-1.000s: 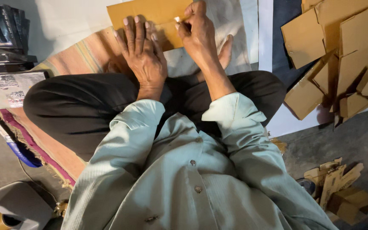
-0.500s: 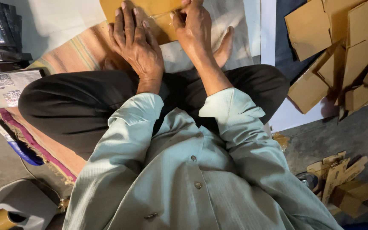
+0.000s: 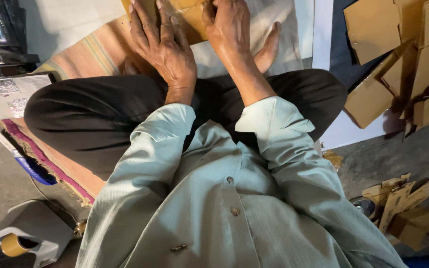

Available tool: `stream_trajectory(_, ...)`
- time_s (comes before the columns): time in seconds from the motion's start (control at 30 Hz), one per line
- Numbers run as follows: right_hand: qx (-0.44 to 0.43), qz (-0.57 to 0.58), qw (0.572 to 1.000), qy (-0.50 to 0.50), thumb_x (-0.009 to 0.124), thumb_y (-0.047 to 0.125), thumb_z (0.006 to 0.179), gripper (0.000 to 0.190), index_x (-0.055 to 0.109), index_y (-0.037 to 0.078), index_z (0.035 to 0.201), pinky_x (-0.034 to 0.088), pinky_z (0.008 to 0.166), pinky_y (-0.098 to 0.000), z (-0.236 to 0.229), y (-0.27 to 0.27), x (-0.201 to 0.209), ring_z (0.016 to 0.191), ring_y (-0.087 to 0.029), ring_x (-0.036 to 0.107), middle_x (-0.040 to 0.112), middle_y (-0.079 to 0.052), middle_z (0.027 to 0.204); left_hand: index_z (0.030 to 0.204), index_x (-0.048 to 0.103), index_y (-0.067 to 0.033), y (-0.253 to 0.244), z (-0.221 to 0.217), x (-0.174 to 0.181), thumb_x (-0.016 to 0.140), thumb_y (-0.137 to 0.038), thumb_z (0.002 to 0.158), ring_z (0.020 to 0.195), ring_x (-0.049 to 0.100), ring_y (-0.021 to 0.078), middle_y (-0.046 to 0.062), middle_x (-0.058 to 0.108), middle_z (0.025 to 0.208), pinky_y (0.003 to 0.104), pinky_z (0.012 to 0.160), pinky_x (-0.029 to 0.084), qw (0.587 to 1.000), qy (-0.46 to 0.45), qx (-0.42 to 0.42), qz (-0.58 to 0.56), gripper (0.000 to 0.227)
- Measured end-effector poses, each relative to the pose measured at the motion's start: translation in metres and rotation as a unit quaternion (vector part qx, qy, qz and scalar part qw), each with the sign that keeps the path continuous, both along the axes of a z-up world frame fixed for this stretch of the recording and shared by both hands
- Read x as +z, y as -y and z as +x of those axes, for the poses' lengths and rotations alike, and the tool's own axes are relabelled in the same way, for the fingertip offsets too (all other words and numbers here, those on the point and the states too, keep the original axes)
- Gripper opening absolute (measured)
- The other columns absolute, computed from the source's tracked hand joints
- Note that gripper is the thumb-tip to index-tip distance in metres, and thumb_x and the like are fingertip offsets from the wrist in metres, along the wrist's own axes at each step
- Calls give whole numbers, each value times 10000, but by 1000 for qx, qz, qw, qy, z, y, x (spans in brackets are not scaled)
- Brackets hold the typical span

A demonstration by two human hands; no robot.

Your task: The person sits on the floor and repeatedly folds small cardboard boxes, then uses a tape dispenser to seal the flaps with clear packing tape. The person handles each box one at a time, folding the sides, applying tape, and setting the sealed box aside.

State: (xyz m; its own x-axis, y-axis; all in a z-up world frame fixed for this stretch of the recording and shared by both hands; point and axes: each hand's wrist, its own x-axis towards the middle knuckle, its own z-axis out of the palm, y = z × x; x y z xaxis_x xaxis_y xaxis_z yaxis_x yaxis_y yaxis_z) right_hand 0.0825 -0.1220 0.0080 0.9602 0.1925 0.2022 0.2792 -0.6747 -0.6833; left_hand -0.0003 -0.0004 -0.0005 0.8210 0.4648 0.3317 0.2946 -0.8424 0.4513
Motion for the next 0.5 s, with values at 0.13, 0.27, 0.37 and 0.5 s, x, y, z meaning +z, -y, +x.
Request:
stream_trajectory(0.13, -1, -65, 995, 71, 761, 177, 931, 194, 657, 16, 897, 510, 660, -482, -4, -2, 6, 737, -369, 658, 679, -162, 778, 1567, 500, -182, 4, -1, -5, 569, -298, 1159, 1574, 247, 328, 131, 212, 1708, 458, 1289, 267, 1000, -3, 15, -4, 430)
stream_trajectory(0.27, -31, -86, 993, 69, 762, 251, 931, 248, 666, 23, 916, 508, 641, -484, -10, 1, 3, 749, -386, 660, 682, -179, 807, 1635, 105, -54, 4, 0, -12, 525, -372, 1182, 1592, 189, 327, 152, 99, 1705, 457, 1298, 232, 997, 35, 39, -50, 694)
stream_trajectory(0.37, -64, -91, 993, 34, 734, 268, 968, 271, 646, 21, 897, 533, 672, -474, -15, 0, -7, 750, -365, 680, 672, -159, 781, 1650, 5, -85, 3, 0, -14, 485, -356, 1163, 1597, 185, 349, 174, 62, 1709, 468, 1304, 218, 999, 9, 48, -24, 736)
stream_trajectory(0.5, -202, 133, 965, -102, 524, 255, 1063, 262, 658, 53, 965, 511, 757, -452, -12, 7, -9, 850, -366, 680, 713, -137, 872, 1644, 47, -68, 2, 0, -12, 541, -398, 1168, 1576, 227, 365, 205, 64, 1702, 489, 1290, 228, 997, 1, 55, -60, 761)
